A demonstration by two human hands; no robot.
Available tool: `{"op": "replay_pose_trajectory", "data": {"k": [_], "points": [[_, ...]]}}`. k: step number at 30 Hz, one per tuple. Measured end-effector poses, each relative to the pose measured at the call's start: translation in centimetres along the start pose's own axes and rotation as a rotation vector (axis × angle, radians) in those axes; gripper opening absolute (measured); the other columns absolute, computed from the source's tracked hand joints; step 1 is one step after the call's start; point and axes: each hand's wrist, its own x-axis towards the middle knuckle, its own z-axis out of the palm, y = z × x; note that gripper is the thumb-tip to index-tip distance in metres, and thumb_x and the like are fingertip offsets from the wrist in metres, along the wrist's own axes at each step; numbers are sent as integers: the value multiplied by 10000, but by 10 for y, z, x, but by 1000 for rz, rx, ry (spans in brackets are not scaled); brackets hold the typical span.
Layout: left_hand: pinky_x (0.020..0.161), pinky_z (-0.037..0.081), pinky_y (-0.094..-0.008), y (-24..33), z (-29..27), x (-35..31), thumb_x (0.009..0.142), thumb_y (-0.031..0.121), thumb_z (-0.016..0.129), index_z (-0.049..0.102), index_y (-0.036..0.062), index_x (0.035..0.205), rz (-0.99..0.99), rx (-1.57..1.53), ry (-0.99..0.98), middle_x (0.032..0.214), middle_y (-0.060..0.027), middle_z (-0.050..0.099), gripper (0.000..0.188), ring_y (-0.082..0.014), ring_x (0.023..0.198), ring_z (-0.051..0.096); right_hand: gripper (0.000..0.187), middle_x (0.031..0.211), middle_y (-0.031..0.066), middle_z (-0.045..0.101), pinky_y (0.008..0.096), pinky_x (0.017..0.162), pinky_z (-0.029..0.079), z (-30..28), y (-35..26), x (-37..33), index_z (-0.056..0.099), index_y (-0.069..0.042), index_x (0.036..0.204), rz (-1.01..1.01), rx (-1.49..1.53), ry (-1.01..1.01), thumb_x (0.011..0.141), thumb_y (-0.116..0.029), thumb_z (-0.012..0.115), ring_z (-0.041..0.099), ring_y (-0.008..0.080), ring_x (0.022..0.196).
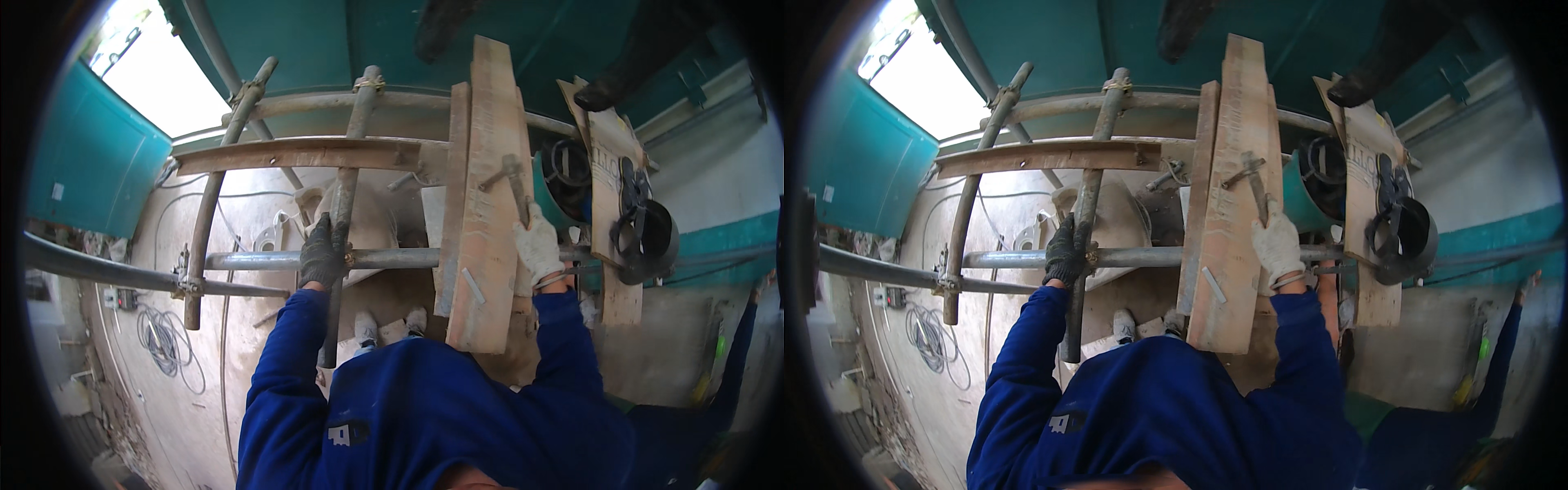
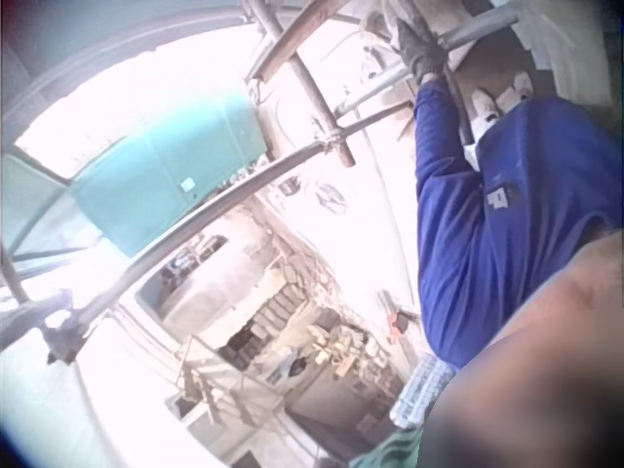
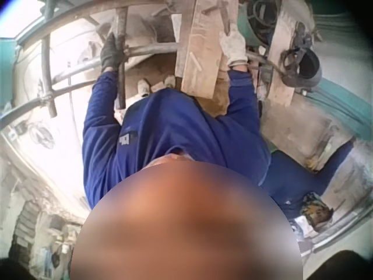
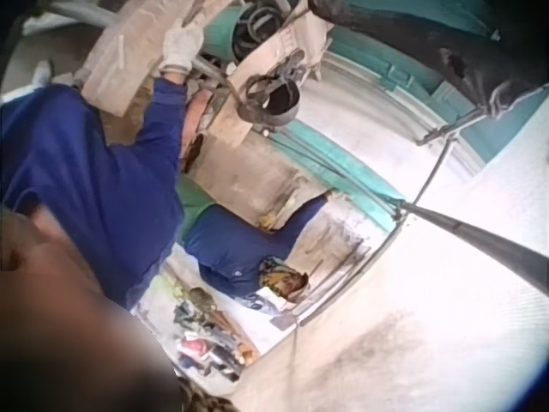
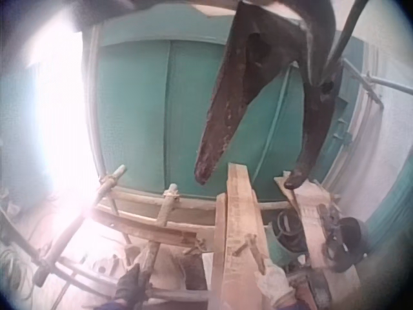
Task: The person cuts metal rods with a chop saw and then uses a hammer to drive nails into wooden planks attached to a metal scaffolding frame. The person repeatedly hammers nails into the planks to secure them to the frame.
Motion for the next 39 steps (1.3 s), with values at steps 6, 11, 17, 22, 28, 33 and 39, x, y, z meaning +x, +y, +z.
{"op": "replay_pose_trajectory", "data": {"k": [6,11,17,22,28,33,39], "points": [[989,472,-510,12,-15,5,985,526,522,475,57,1467,-36,-18,-34,1232,-261,650,674,-435,1144,625,660,1054,256,617,482,839,530,24,26,-55,466,-169,1499,-59,-257,54,888,-279,688,644,403,972],[935,498,-517,63,-60,37,972,541,526,611,126,1296,59,318,-109,1149,-245,683,533,-435,1076,650,609,1025,221,620,467,800,525,32,27,-68,510,-151,1472,-93,-233,-39,910,-324,665,629,373,950],[906,523,-482,182,-57,114,912,607,561,725,99,1136,265,345,17,1071,-221,713,578,-383,1010,688,547,972,192,609,450,793,494,56,26,-52,590,-61,1352,-173,-264,116,934,-412,624,600,356,890],[834,561,-435,210,-39,173,916,509,564,781,98,979,469,868,-217,934,-188,743,469,-331,906,729,529,955,169,603,440,746,490,62,25,-53,592,-63,1313,-131,-286,127,937,-435,617,587,326,878],[846,562,-409,205,-47,204,906,601,498,786,116,1008,670,1061,-424,996,-125,757,574,-305,961,729,501,964,150,598,429,709,495,66,20,-55,606,-85,1296,-81,-290,165,941,-439,611,584,316,880],[782,575,-429,191,-48,208,913,412,564,780,112,907,856,1068,-458,892,-145,750,369,-328,856,736,480,960,139,590,431,715,495,67,20,-52,615,-97,1276,-78,-321,144,939,-439,615,577,316,882],[765,596,-405,172,-54,237,853,216,600,771,94,873,1072,865,-500,860,-138,746,211,-318,862,745,470,949,163,596,422,785,471,67,19,-54,604,-59,1263,-69,-300,161,940,-400,626,570,322,869]]}}
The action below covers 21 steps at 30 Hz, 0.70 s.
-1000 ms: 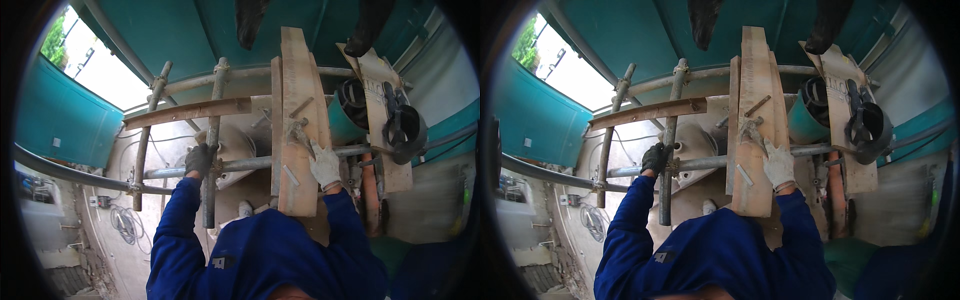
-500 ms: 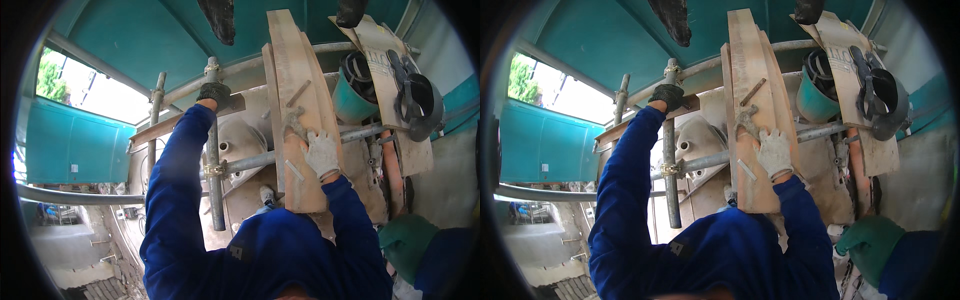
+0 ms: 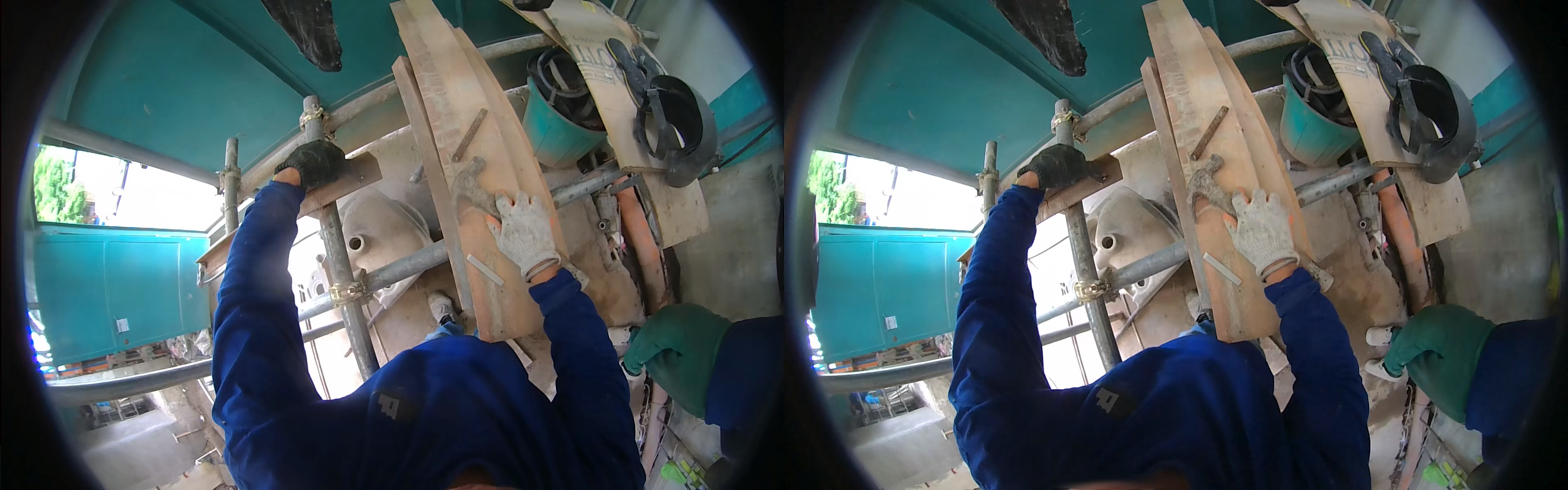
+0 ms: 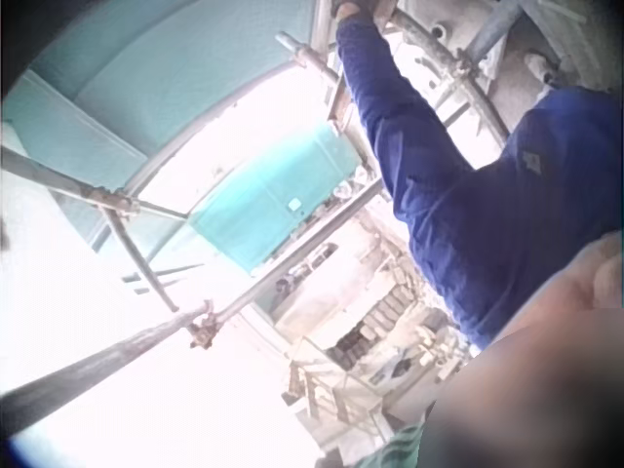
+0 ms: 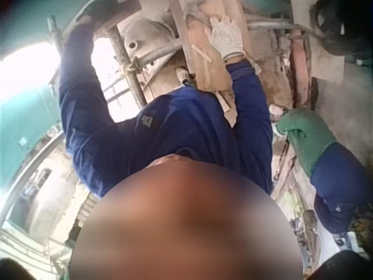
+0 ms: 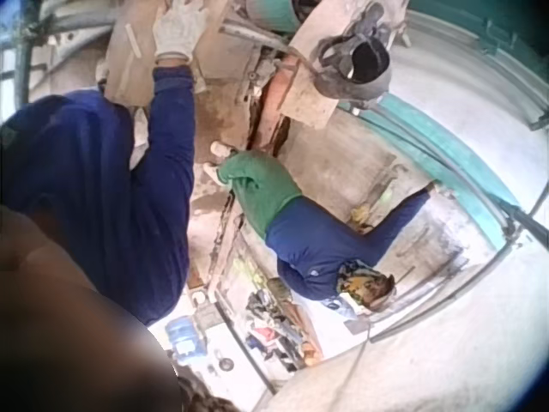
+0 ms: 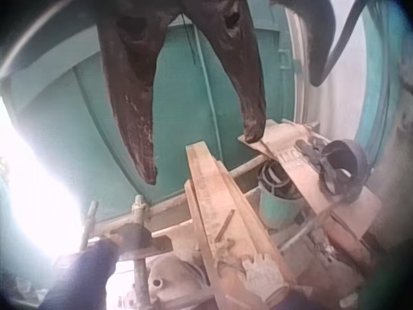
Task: The person cuts metal rods with a chop saw and then uses a hammer to drive nails into wooden planks attached to a metal scaffolding frame. The person repeatedly hammers nails into the planks to secure them to the frame.
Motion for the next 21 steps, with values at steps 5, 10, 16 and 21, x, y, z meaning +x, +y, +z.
{"op": "replay_pose_trajectory", "data": {"k": [5,10,16,21], "points": [[733,573,-404,20,-8,11,874,296,611,752,78,875,-101,172,-86,875,-133,737,260,-303,828,728,459,942,123,587,419,742,482,0,2,5,600,-93,1260,11,-13,-32,944,-425,615,570,293,868],[724,551,-389,6,-12,-3,908,370,605,739,78,907,-124,-48,-100,862,-128,723,322,-298,807,706,455,940,100,581,399,709,492,-2,5,3,596,-104,1255,14,3,-59,941,-432,616,572,269,871],[720,546,-399,1,-1,-9,926,259,613,733,111,963,-92,41,-26,827,-113,701,194,-306,796,693,408,1004,90,567,392,692,508,-2,8,3,597,-111,1180,38,62,-42,925,-428,640,570,254,900],[707,545,-428,28,-13,-9,912,220,605,711,105,939,-44,20,-32,821,-109,690,159,-320,759,678,428,1042,78,551,384,666,510,-1,11,2,582,-125,1214,51,104,-64,922,-432,648,566,238,914]]}}
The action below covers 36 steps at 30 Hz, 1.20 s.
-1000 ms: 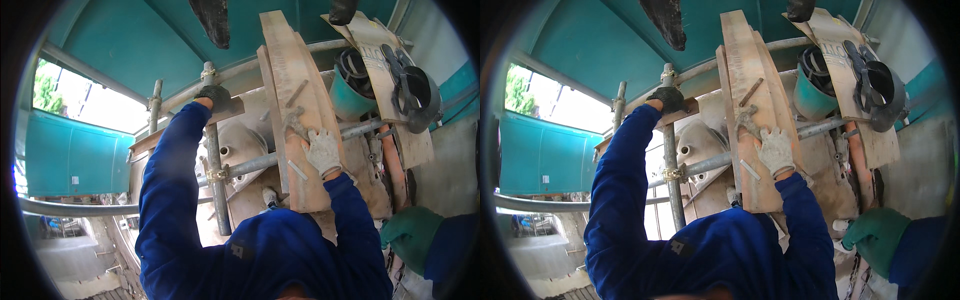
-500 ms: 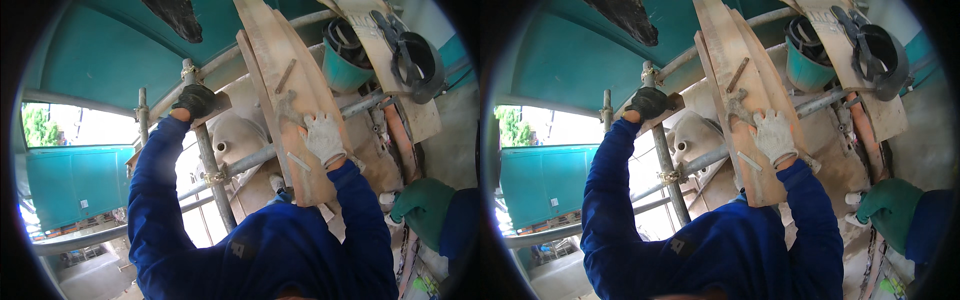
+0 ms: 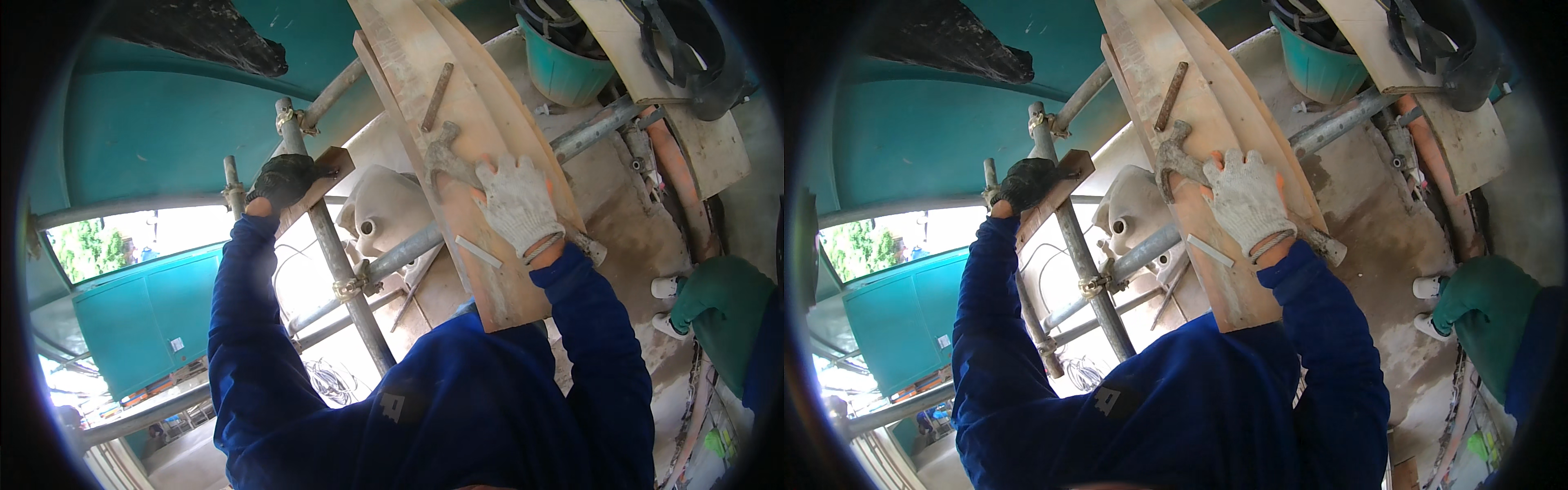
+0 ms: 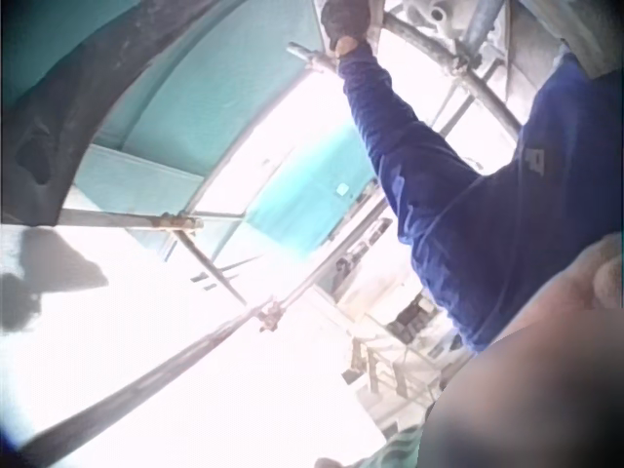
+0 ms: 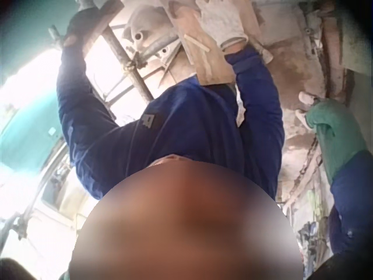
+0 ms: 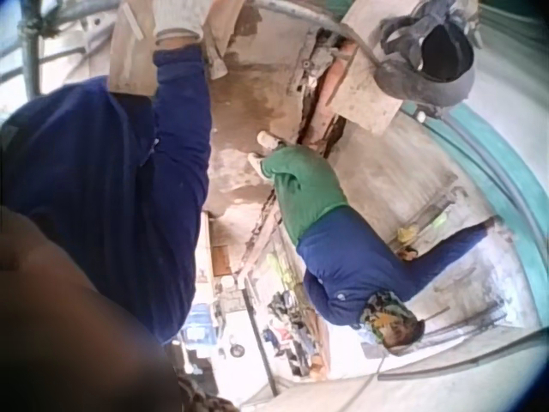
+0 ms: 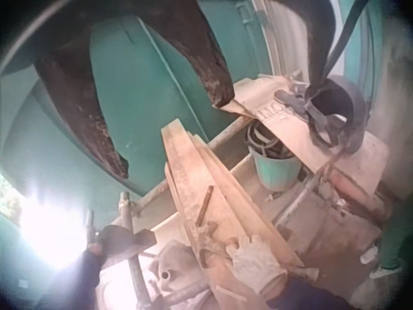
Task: The person cuts metal rods with a chop saw and then uses a hammer to drive nails into wooden planks attached to a metal scaffolding frame. The person repeatedly hammers nails into the planks to secure them to the frame.
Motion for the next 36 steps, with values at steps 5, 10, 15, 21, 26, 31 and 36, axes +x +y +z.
{"op": "replay_pose_trajectory", "data": {"k": [5,10,15,21,26,31,36], "points": [[699,542,-428,-2,2,1,882,196,631,699,101,922,-58,-36,-46,813,-118,679,123,-322,753,676,448,1046,67,548,388,645,511,1,0,0,567,-130,1234,0,-22,-21,931,-454,632,568,224,922],[740,550,-428,-1,8,6,908,260,609,711,80,925,-93,24,-67,833,-151,683,207,-332,797,687,465,1041,64,550,382,646,509,1,1,1,563,-127,1248,-6,-51,-46,936,-467,621,569,218,926],[705,558,-423,21,4,5,913,238,615,699,114,865,-273,182,-118,779,-123,673,157,-324,750,691,464,1034,63,556,378,651,509,0,0,1,566,-127,1247,1,-40,-32,935,-465,624,569,219,927],[727,547,-470,5,1,10,924,295,616,697,111,866,-273,92,-63,810,-135,686,208,-361,787,691,458,1036,65,565,385,658,511,-2,-1,2,570,-124,1246,-5,-41,-38,937,-458,622,570,231,933],[712,539,-473,-2,-2,11,914,304,625,688,111,855,-195,-43,71,805,-136,691,212,-360,781,684,463,1029,72,562,387,668,517,-2,-2,3,565,-119,1261,-9,-79,-62,942,-450,618,570,242,934],[705,555,-450,14,0,2,910,373,590,735,68,852,-198,115,-18,819,-160,716,342,-320,796,718,444,1015,75,550,389,667,513,-2,-4,2,564,-119,1234,-11,-92,-43,942,-450,617,569,242,922],[653,546,-432,-7,10,4,879,251,653,695,108,847,-38,112,83,764,-104,670,152,-312,731,687,434,997,77,542,391,655,504,-1,-4,2,572,-128,1219,-6,-72,-18,938,-454,623,567,238,905]]}}
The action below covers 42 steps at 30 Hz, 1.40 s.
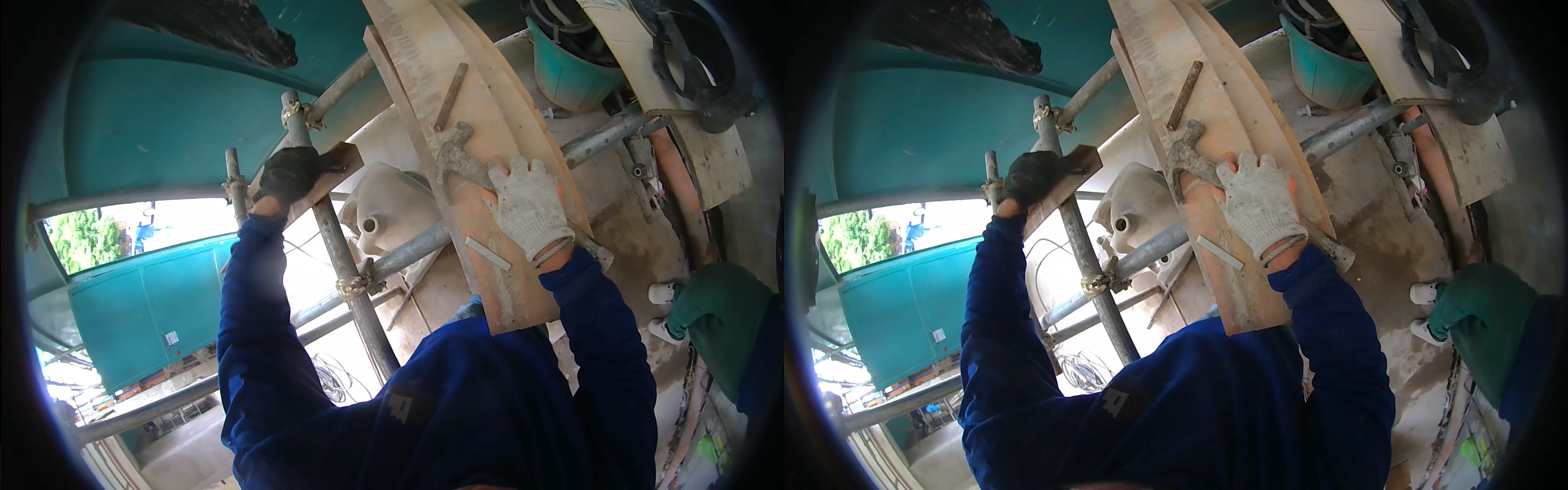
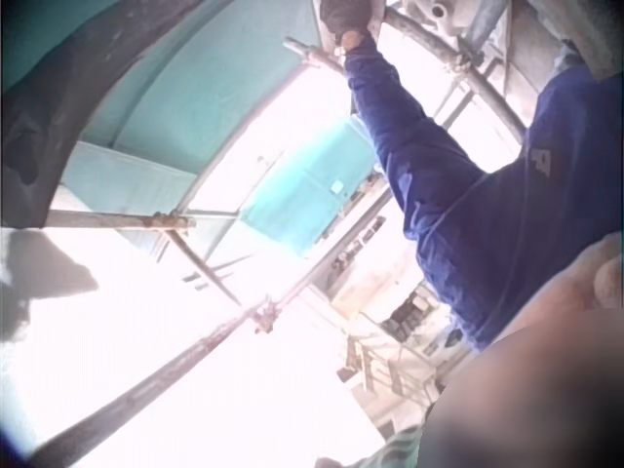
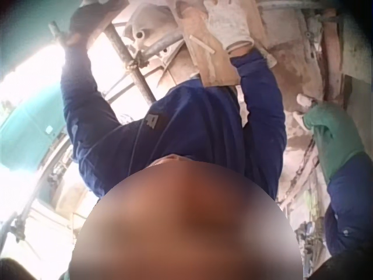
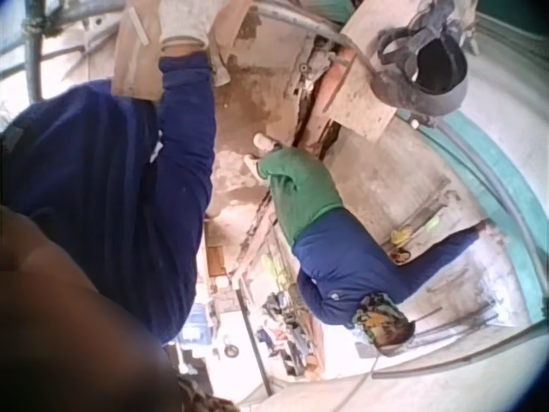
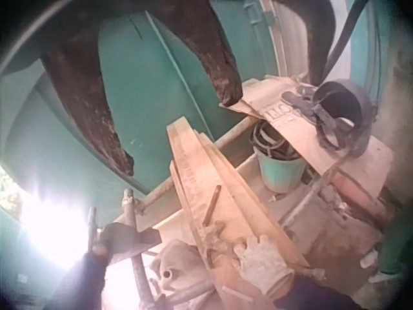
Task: The person cuts metal rods with a chop saw and then uses a hammer to drive nails into wooden planks attached to a metal scaffolding frame. The person repeatedly hammers nails into the planks to secure them to the frame.
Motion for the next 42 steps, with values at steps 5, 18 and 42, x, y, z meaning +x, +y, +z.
{"op": "replay_pose_trajectory", "data": {"k": [5,18,42], "points": [[705,555,-442,-15,11,6,896,254,646,710,108,894,-273,-198,-164,884,-108,702,159,-314,832,702,424,988,75,540,395,656,503,1,-1,0,587,-134,1210,-5,-5,-17,936,-455,626,569,244,909],[687,566,-410,2,7,-6,894,221,651,714,93,944,-90,-30,-66,851,-111,694,151,-310,781,698,455,1030,74,572,395,671,523,0,1,1,564,-124,1242,5,-18,-52,938,-456,628,585,240,937],[743,562,-427,9,-9,-3,920,316,621,726,92,902,-265,-41,-218,856,-151,712,248,-323,861,711,457,998,86,586,422,666,508,5,2,0,598,-112,1261,-6,21,20,943,-439,621,582,268,908]]}}
